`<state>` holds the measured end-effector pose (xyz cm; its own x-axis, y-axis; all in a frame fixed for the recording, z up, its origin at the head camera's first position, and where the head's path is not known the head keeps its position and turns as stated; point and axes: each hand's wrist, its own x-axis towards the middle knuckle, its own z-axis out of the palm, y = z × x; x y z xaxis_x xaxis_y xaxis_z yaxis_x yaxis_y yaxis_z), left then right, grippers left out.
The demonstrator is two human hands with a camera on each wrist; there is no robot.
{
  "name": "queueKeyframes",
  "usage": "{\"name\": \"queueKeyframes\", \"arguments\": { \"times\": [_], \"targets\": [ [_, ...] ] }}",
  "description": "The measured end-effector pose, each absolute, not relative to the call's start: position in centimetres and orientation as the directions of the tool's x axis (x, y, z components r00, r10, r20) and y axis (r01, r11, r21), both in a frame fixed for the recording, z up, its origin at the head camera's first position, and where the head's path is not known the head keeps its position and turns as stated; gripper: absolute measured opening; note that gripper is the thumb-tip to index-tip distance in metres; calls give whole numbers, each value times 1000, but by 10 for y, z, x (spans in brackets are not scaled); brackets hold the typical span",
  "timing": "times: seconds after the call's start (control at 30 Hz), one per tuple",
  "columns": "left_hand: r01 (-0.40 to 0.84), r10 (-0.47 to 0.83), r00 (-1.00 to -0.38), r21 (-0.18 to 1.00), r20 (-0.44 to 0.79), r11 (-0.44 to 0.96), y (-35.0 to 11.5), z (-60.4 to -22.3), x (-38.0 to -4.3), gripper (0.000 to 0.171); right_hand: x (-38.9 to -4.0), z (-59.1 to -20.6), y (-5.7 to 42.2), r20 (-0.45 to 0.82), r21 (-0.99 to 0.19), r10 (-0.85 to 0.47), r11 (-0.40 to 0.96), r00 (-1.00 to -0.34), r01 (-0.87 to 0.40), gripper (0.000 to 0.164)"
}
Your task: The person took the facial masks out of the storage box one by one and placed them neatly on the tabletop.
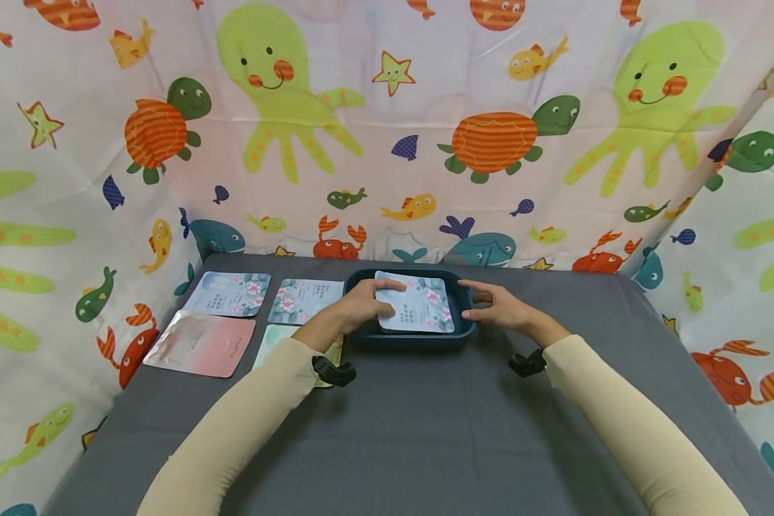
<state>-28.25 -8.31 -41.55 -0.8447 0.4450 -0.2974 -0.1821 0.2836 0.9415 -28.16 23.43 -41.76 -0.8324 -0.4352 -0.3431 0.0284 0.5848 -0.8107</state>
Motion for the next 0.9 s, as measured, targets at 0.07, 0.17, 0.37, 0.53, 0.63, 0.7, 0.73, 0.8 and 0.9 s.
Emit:
{"name": "queueKeyframes", "arguments": {
  "times": [0.07, 0.17, 0.37, 0.53, 0.63, 0.7, 0.73, 0.8, 0.9],
  "targets": [
    [-187, 435, -850, 942, -298, 279, -86, -413, -282, 56, -282, -418, 234, -341, -810, -436, 585, -833, 26, 76],
    [-197, 429, -851, 941, -303, 275, -90, -409, -282, 56, -283, -418, 235, -340, -807, -433, 590, -835, 23, 77],
    [-221, 427, -844, 936, -325, 275, -104, -402, -280, 56, -282, -418, 234, -352, -809, -432, 586, -830, 38, 77],
    [-233, 452, -835, 945, -315, 229, -121, -395, -277, 57, -281, -418, 233, -371, -805, -420, 590, -828, 61, 76],
    [-221, 466, -833, 952, -298, 213, -133, -391, -274, 58, -282, -419, 232, -372, -808, -418, 585, -829, 68, 76],
    [-222, 468, -834, 954, -292, 201, -143, -388, -271, 58, -282, -420, 233, -372, -810, -417, 581, -829, 71, 77],
    [-221, 470, -834, 955, -291, 198, -147, -387, -270, 59, -282, -420, 233, -373, -811, -416, 581, -829, 73, 77],
    [-228, 465, -834, 953, -297, 199, -157, -384, -267, 59, -282, -421, 233, -377, -809, -415, 582, -828, 77, 77],
    [-232, 463, -832, 950, -306, 210, -174, -383, -263, 61, -281, -419, 232, -381, -806, -405, 585, -831, 85, 78]
  ]
}}
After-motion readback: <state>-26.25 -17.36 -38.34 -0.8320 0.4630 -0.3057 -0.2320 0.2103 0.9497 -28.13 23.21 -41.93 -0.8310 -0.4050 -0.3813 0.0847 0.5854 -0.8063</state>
